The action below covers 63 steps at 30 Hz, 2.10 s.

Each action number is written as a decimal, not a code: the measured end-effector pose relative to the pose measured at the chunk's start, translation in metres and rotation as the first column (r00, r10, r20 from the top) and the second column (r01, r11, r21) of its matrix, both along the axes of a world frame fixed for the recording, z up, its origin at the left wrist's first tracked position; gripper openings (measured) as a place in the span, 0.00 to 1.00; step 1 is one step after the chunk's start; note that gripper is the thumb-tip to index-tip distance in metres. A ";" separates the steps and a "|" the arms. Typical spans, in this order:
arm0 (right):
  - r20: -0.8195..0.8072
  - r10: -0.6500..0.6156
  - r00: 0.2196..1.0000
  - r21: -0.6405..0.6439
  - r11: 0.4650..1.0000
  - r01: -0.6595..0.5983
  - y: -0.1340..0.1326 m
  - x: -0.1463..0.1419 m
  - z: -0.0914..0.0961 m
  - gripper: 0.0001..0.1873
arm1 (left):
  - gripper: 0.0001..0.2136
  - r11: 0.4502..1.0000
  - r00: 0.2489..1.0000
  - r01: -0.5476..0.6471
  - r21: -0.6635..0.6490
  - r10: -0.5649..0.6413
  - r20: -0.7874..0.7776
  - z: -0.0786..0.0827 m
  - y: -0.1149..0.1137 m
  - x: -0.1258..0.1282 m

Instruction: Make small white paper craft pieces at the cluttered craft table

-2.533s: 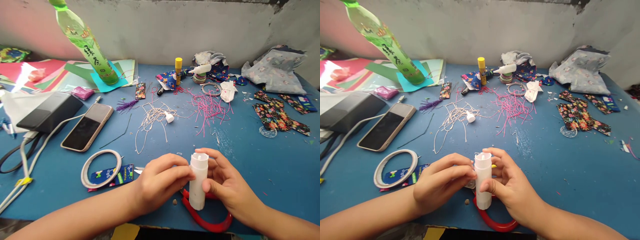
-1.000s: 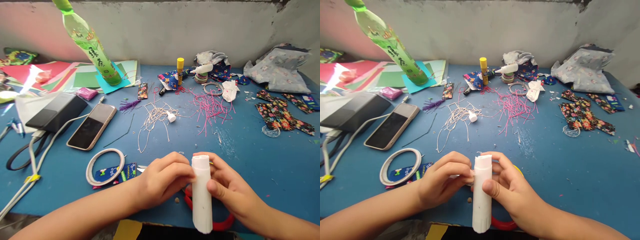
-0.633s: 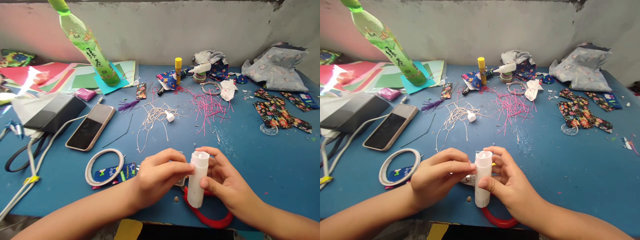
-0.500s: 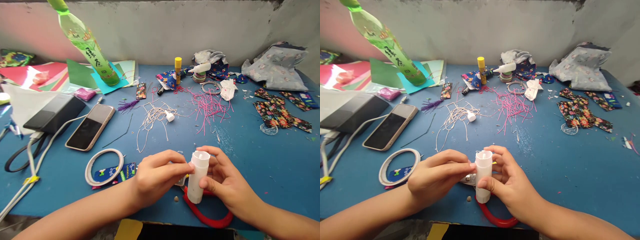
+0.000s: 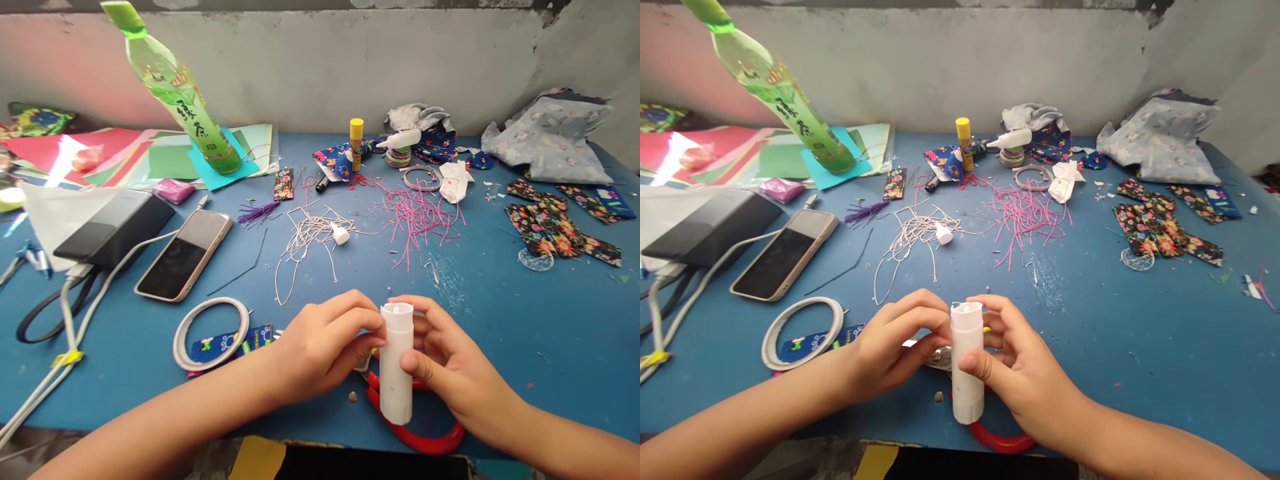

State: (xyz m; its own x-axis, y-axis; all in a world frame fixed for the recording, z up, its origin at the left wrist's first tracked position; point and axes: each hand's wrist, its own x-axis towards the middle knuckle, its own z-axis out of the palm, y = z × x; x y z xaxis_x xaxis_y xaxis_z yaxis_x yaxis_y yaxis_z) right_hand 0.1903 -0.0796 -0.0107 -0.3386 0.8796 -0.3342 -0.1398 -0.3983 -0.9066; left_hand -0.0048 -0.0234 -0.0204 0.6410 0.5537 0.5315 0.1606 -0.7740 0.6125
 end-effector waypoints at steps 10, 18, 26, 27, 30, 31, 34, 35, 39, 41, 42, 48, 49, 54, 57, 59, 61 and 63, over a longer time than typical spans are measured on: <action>-0.054 0.029 0.998 -0.034 0.999 -0.031 0.001 -0.001 0.005 0.23 | 0.04 0.995 0.999 0.045 -0.089 -0.046 -0.010 0.002 -0.001 -0.001; -0.161 0.038 0.986 -0.082 0.995 -0.052 -0.001 0.001 -0.002 0.22 | 0.04 0.992 0.998 0.057 -0.111 -0.055 0.020 0.002 -0.002 -0.001; -0.248 0.079 0.966 -0.120 0.986 -0.111 -0.002 0.005 -0.005 0.24 | 0.05 0.973 0.994 0.093 -0.212 -0.080 0.069 0.005 0.000 0.000; -0.249 0.083 0.965 -0.124 0.985 -0.116 -0.001 0.005 -0.004 0.24 | 0.05 0.970 0.993 0.096 -0.223 -0.080 0.083 0.006 0.000 0.000; -0.242 0.075 0.967 -0.135 0.985 -0.111 0.000 0.006 -0.002 0.25 | 0.03 0.973 0.990 0.096 -0.208 -0.072 0.123 0.006 0.001 0.001; -0.237 0.071 0.969 -0.140 0.985 -0.106 0.000 0.006 -0.001 0.25 | 0.01 0.976 0.989 0.089 -0.197 -0.063 0.133 0.006 0.001 0.001; -0.222 0.064 0.973 -0.142 0.985 -0.097 -0.001 0.006 0.000 0.22 | 0.06 0.988 0.991 0.046 -0.148 -0.026 0.134 0.005 0.000 0.000; -0.220 0.068 0.973 -0.141 0.985 -0.100 -0.001 0.006 0.000 0.21 | 0.07 0.993 0.991 0.032 -0.116 -0.017 0.132 0.004 0.000 -0.001; -0.193 0.077 0.978 -0.147 0.983 -0.106 -0.001 0.005 -0.001 0.23 | 0.06 0.999 0.995 0.004 0.042 -0.008 0.095 0.005 0.000 -0.005; -0.183 0.067 0.981 -0.152 0.984 -0.096 -0.002 0.004 -0.002 0.23 | 0.06 0.994 0.998 -0.005 0.105 -0.002 0.066 0.006 0.001 -0.006; -0.181 0.065 0.981 -0.152 0.984 -0.093 -0.001 0.004 -0.001 0.23 | 0.06 0.992 0.999 -0.008 0.125 0.002 0.053 0.006 0.001 -0.006; -0.208 0.067 0.976 -0.168 0.980 -0.104 0.000 0.003 0.002 0.20 | 0.06 0.999 0.999 0.036 -0.025 -0.035 0.034 0.007 0.000 -0.002; -0.223 0.070 0.972 -0.172 0.979 -0.110 0.000 0.003 0.001 0.19 | 0.06 0.996 0.998 0.054 -0.072 -0.052 0.030 0.008 0.000 -0.002; -0.240 0.076 0.968 -0.196 0.973 -0.125 -0.001 0.004 -0.002 0.17 | 0.06 0.965 0.993 0.116 -0.234 -0.107 0.050 0.012 0.001 0.000; -0.249 0.077 0.965 -0.236 0.962 -0.138 0.000 0.005 -0.002 0.17 | 0.06 0.945 0.991 0.130 -0.301 -0.114 0.068 0.013 0.002 0.000; -0.266 0.074 0.961 -0.258 0.955 -0.144 0.000 0.005 -0.001 0.17 | 0.05 0.931 0.989 0.138 -0.337 -0.114 0.089 0.014 0.002 0.001; -0.288 0.067 0.955 -0.264 0.953 -0.146 0.001 0.006 0.000 0.18 | 0.05 0.919 0.987 0.147 -0.367 -0.111 0.119 0.015 0.001 0.001; -0.310 0.065 0.948 -0.262 0.953 -0.151 0.001 0.007 0.001 0.20 | 0.05 0.909 0.985 0.147 -0.389 -0.100 0.139 0.016 0.001 0.001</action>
